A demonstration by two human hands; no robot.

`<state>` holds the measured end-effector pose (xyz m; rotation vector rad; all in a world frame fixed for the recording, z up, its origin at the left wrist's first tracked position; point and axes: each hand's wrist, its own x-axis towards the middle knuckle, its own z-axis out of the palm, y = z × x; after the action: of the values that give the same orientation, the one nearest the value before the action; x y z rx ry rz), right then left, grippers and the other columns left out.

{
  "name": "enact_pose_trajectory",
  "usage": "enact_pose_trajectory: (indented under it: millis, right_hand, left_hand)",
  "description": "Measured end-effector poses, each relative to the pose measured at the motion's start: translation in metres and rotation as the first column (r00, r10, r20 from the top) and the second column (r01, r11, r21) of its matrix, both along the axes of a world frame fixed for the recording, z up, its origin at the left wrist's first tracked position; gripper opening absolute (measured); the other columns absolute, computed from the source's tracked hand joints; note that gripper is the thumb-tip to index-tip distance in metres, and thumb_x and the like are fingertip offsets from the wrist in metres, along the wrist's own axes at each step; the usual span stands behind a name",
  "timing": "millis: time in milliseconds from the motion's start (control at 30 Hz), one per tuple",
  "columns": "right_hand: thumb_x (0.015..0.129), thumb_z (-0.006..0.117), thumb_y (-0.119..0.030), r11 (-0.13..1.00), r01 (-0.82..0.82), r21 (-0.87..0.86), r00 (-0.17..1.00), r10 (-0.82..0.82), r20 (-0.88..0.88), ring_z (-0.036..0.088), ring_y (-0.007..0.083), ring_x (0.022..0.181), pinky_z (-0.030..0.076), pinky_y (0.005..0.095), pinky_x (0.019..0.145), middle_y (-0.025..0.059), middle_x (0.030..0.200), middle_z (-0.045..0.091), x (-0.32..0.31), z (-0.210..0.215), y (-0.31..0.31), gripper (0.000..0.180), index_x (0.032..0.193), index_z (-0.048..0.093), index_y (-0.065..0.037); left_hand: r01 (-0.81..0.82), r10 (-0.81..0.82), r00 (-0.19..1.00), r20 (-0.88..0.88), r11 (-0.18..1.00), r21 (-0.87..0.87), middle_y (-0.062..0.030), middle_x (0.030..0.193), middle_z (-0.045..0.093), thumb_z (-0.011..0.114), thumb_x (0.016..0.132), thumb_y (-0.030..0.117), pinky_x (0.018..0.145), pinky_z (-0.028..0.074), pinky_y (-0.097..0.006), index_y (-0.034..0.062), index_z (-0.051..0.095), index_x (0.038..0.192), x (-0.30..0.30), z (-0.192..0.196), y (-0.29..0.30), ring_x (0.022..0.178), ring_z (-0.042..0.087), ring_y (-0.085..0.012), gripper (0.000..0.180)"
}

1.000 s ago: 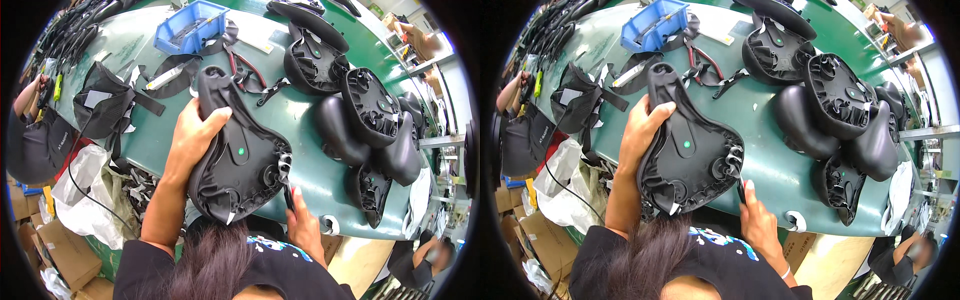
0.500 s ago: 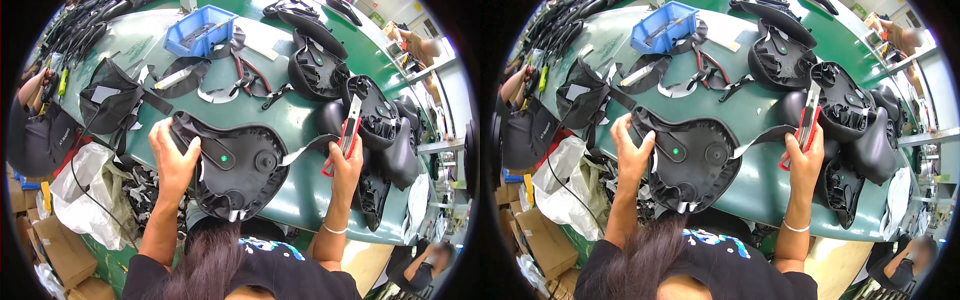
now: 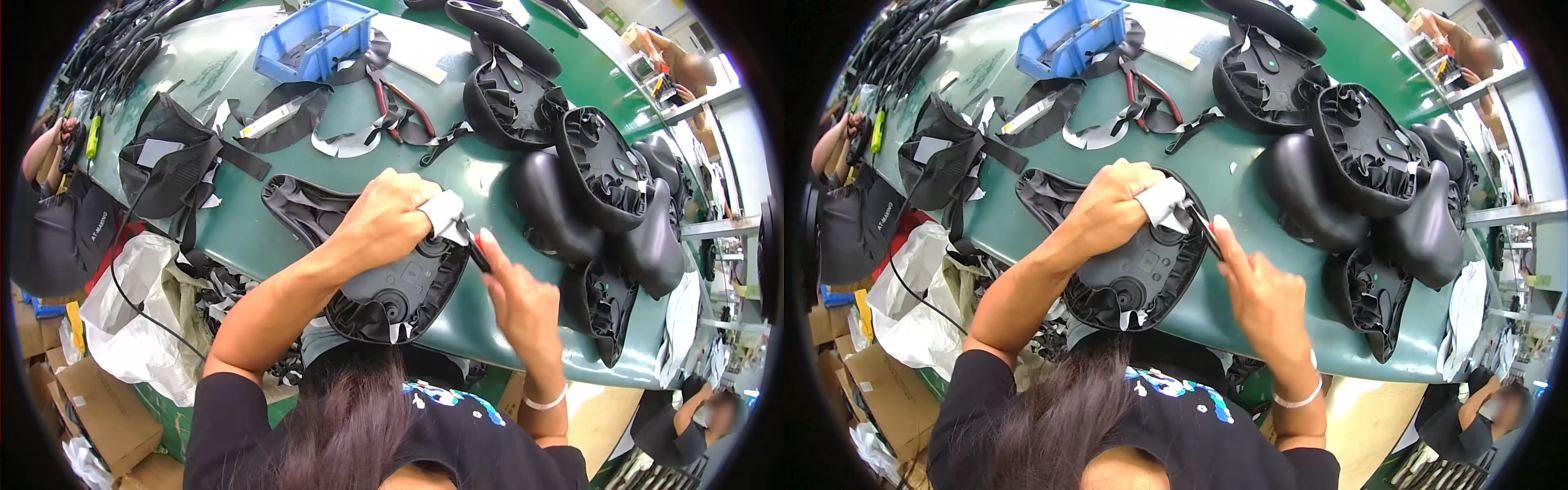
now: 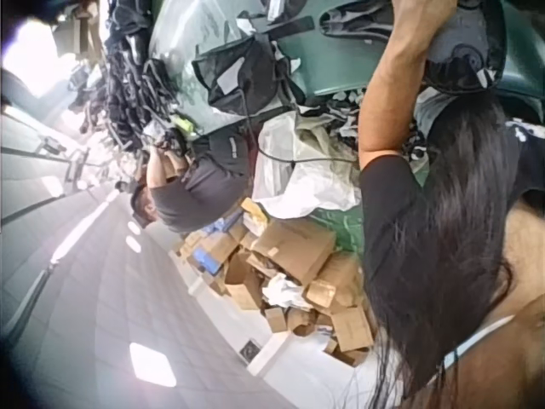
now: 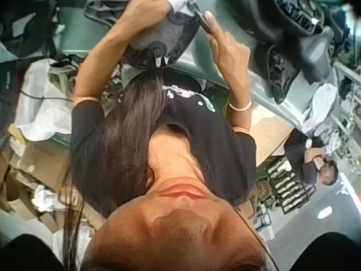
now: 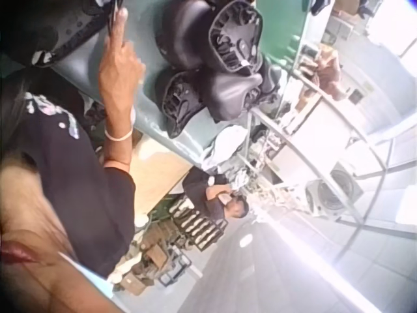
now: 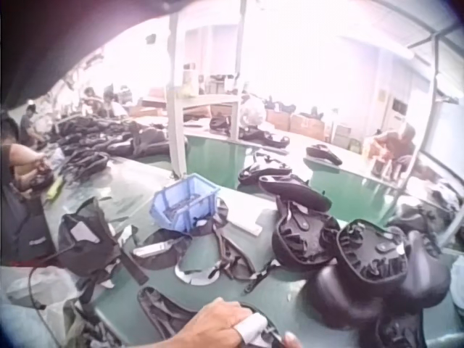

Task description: The person uses a red utility knife to trim excess black material from the underside of bicycle seats. They repeatedly pick up a seat, scrape the knife along the edges to remove loose strips, and place the seat back on the green workbench. The process is repeated for multiple seats throughout the clip.

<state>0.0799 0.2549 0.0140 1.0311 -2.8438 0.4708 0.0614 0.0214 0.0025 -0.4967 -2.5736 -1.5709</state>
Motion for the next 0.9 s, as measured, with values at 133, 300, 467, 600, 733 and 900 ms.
enact_pose_trajectory:
  millis: [133, 300, 467, 600, 733, 900]
  right_hand:
    - [0.084, 0.063, -0.020, 0.978, 0.167, 0.125, 0.976, -0.182, 0.122, 0.053, 0.0295, 0.042, 0.039, 0.0418, 0.040, 0.0100, 0.057, 0.054, 0.058, 0.002, 0.003, 0.058, 0.138, 0.043, -0.019]
    - [0.083, 0.062, -0.015, 0.973, 0.149, 0.176, 0.987, -0.157, 0.029, 0.059, 0.0313, 0.056, 0.041, 0.0394, 0.047, 0.0118, 0.076, 0.065, 0.015, 0.021, -0.014, 0.053, 0.135, 0.047, -0.018]
    - [0.084, 0.060, -0.019, 0.959, 0.154, 0.239, 0.987, -0.139, -0.077, 0.056, 0.0298, 0.049, 0.040, 0.0397, 0.045, 0.0109, 0.062, 0.059, -0.005, 0.026, -0.029, 0.050, 0.133, 0.048, -0.018]
    - [0.082, 0.062, -0.019, 0.938, 0.133, 0.321, 0.991, -0.135, -0.015, 0.055, 0.0291, 0.047, 0.039, 0.0391, 0.045, 0.0103, 0.058, 0.058, 0.029, 0.033, -0.019, 0.051, 0.131, 0.050, -0.018]
    - [0.078, 0.065, -0.019, 0.943, -0.009, 0.333, 0.999, 0.026, -0.046, 0.056, 0.0281, 0.053, 0.040, 0.0400, 0.050, 0.0072, 0.060, 0.056, -0.039, 0.044, -0.007, 0.046, 0.123, 0.059, -0.027]
    - [0.082, 0.061, -0.018, 0.876, -0.352, 0.331, 0.935, 0.346, 0.077, 0.053, 0.0202, 0.061, 0.037, 0.0337, 0.061, 0.0029, 0.065, 0.054, -0.083, 0.057, -0.013, 0.042, 0.123, 0.059, -0.028]
  left_hand:
    - [-0.389, 0.145, 0.921, 0.362, 0.307, 0.869, -0.0080, 0.074, 0.061, 0.049, 0.090, 0.020, 0.076, 0.042, -0.031, 0.0051, 0.056, 0.078, -0.005, 0.012, -0.019, 0.072, 0.056, -0.0184, 0.020]
    - [-0.077, 0.133, 0.987, -0.094, 0.889, 0.452, -0.0072, 0.076, 0.058, 0.060, 0.083, 0.017, 0.066, 0.040, -0.032, 0.0023, 0.056, 0.097, 0.008, 0.014, -0.006, 0.061, 0.049, -0.0206, 0.021]
    - [-0.475, 0.233, 0.743, -0.627, 0.844, -0.249, -0.0094, 0.063, 0.054, 0.070, 0.067, 0.012, 0.068, 0.040, -0.036, 0.0030, 0.057, 0.063, -0.035, 0.002, -0.018, 0.066, 0.049, -0.0264, 0.016]
    - [-0.657, 0.669, 0.741, 0.055, 0.706, 0.264, -0.0018, 0.060, 0.060, 0.069, 0.078, 0.028, 0.068, 0.039, -0.032, 0.0049, 0.064, 0.060, -0.039, -0.007, -0.038, 0.071, 0.055, -0.0169, 0.030]
    - [-0.508, 0.195, 0.861, 0.470, 0.285, 0.813, -0.0079, 0.095, 0.066, 0.050, 0.095, 0.030, 0.093, 0.039, -0.032, -0.0035, 0.067, 0.083, -0.011, 0.003, -0.035, 0.101, 0.057, -0.0182, 0.039]
    - [-0.106, 0.013, 0.989, 0.149, 0.759, 0.642, -0.0152, 0.101, 0.059, 0.027, 0.102, 0.028, 0.096, 0.033, -0.035, 0.0017, 0.060, 0.087, 0.076, 0.002, -0.041, 0.102, 0.048, -0.0221, 0.045]
